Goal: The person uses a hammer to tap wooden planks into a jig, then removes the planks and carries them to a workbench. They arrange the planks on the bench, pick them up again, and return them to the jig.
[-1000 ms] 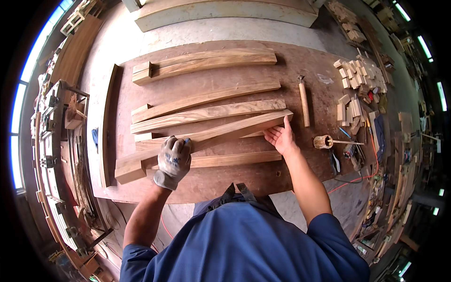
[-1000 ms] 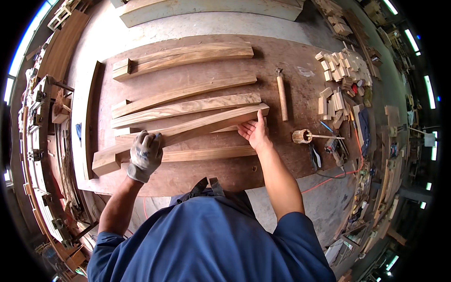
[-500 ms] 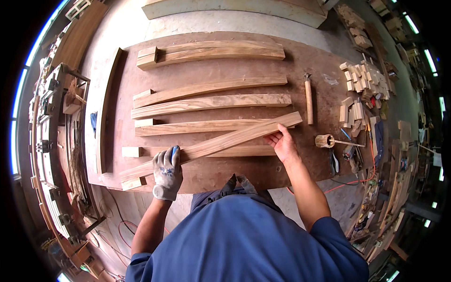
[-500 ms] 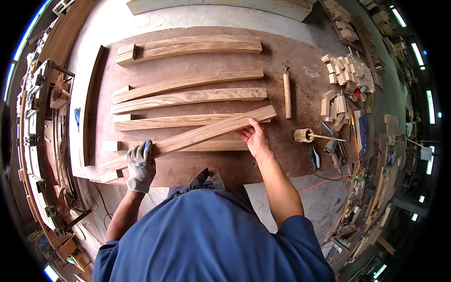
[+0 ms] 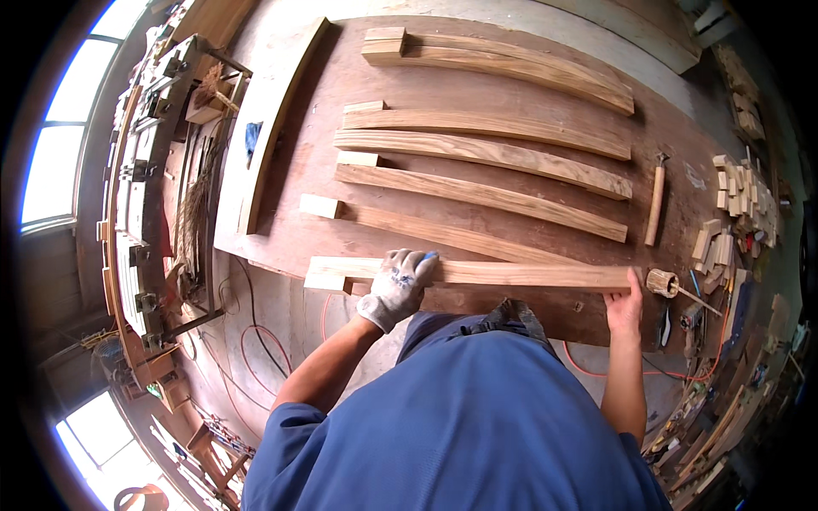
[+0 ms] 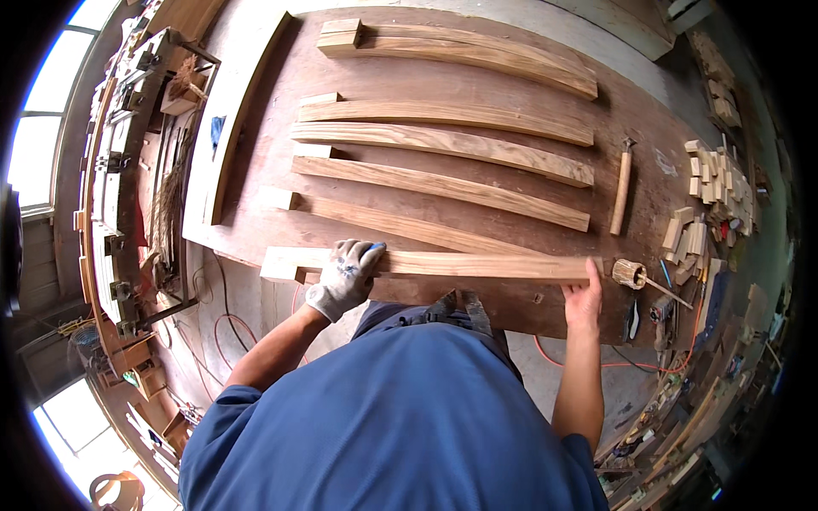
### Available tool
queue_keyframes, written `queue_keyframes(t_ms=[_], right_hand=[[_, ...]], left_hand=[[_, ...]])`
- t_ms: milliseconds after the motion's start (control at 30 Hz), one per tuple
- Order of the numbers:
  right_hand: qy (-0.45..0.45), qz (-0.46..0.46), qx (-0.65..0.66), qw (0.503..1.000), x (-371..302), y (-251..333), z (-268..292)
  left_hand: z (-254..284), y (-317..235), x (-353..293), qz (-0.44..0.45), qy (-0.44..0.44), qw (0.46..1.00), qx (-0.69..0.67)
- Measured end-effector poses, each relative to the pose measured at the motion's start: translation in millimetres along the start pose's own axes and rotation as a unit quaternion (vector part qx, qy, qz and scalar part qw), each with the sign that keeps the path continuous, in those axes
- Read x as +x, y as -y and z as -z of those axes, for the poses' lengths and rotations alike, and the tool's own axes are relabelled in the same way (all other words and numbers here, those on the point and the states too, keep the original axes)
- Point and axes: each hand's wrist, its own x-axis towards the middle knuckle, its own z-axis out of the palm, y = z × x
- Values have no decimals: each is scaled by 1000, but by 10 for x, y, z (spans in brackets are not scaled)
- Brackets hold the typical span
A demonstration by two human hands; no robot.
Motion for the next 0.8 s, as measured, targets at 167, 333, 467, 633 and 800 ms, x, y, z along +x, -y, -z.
queue_keyframes(t_ms=[167, 333, 467, 633, 800], right_hand=[[-102, -39, -168, 980, -311, -395, 295], [-107, -56, -237, 964, -360, -515, -59], [-84, -3, -290, 953, -302, -524, -54], [-53, 52, -337, 938, -260, -620, 112], [-35, 219, -446, 867, 2, -844, 243]], left_hand=[[-233, 274, -130, -9, 85, 996, -8], [-179, 405, -71, 31, 66, 997, 26], [-208, 507, -16, 46, 56, 994, 82], [-116, 238, 280, 33, 51, 994, 95], [-161, 178, 612, 36, 120, 987, 99]])
